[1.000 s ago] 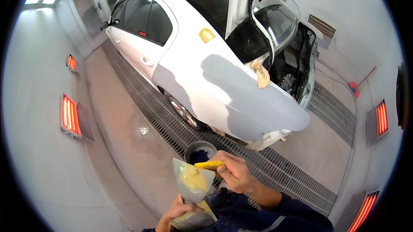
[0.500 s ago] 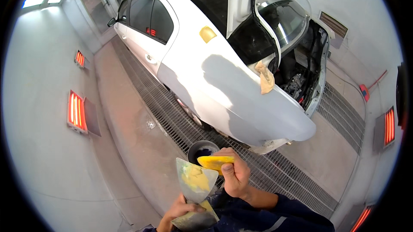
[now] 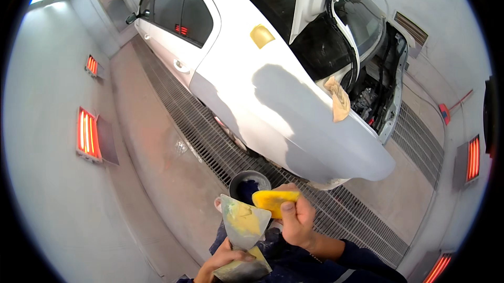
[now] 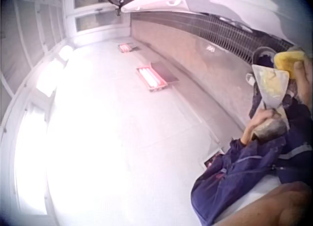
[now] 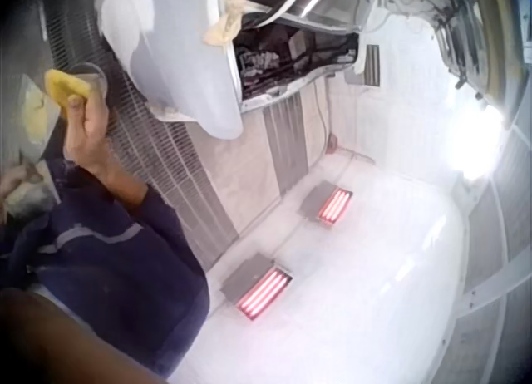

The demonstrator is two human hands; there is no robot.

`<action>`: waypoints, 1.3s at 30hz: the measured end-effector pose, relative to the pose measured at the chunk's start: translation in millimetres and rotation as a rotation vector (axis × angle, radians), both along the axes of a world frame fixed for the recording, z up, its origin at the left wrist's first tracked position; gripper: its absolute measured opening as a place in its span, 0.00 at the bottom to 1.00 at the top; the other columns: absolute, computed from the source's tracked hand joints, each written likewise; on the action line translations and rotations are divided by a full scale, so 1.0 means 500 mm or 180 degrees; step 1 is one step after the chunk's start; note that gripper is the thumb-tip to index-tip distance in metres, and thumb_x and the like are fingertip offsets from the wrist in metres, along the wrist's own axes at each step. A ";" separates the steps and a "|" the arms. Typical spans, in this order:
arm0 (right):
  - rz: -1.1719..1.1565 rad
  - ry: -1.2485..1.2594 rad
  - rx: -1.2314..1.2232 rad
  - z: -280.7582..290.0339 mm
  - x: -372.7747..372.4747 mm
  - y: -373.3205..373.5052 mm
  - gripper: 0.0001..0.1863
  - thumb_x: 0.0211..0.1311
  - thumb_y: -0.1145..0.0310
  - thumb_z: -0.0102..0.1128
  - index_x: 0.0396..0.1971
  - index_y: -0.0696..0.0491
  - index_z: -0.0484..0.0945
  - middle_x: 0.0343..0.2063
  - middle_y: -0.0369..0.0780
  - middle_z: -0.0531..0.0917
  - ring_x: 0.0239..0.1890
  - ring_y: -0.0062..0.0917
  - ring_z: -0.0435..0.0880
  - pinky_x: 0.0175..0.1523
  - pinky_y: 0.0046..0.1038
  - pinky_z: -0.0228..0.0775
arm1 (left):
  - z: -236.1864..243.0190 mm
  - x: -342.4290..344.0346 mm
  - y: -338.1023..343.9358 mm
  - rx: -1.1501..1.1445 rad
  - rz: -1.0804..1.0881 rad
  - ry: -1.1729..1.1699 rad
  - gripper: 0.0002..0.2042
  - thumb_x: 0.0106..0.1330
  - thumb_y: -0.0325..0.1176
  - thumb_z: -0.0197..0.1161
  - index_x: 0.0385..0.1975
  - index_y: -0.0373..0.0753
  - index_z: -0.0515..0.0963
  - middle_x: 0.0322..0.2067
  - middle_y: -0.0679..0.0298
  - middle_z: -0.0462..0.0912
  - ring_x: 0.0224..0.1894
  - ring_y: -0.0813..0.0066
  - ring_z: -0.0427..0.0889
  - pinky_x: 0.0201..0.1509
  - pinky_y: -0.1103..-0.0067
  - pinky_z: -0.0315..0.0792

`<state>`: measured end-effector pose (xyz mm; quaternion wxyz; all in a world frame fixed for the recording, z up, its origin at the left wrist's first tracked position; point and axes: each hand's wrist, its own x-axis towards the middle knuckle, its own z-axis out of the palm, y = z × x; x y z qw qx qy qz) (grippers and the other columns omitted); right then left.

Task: The person applies yellow body filler to the rear quarter panel and trunk lid of a white car using a putty knife and a yellow sponge. The person spreads the filler across the exterior and interior surfaces of the trunk lid and the rear panel.

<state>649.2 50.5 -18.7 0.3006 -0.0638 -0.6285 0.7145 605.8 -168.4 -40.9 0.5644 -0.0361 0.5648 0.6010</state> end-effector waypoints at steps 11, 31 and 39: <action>-0.0843 -0.0933 0.0187 -0.051 -0.198 -0.040 0.07 0.71 0.74 0.50 0.39 0.62 0.75 0.30 0.37 0.76 0.28 0.18 0.74 0.35 0.21 0.68 | -0.033 -0.352 0.021 -0.0071 -0.0767 -0.0590 0.42 0.44 0.17 0.70 0.65 0.35 0.60 0.53 0.59 0.76 0.53 0.68 0.79 0.58 0.75 0.72; -0.3196 -0.1609 0.0083 0.009 -0.413 -0.173 0.14 0.74 0.64 0.48 0.38 0.60 0.77 0.29 0.35 0.79 0.29 0.17 0.75 0.36 0.23 0.69 | -0.052 -0.669 0.047 0.0657 -0.2566 -0.0909 0.38 0.48 0.24 0.71 0.63 0.32 0.63 0.50 0.60 0.76 0.53 0.72 0.75 0.56 0.77 0.71; -0.2938 -0.0753 0.0913 0.020 -0.341 -0.159 0.18 0.76 0.62 0.46 0.45 0.64 0.74 0.41 0.38 0.76 0.42 0.20 0.74 0.48 0.22 0.67 | -0.065 -0.604 0.070 0.0734 -0.2872 -0.0953 0.38 0.47 0.25 0.72 0.62 0.33 0.63 0.49 0.61 0.76 0.51 0.73 0.76 0.54 0.77 0.72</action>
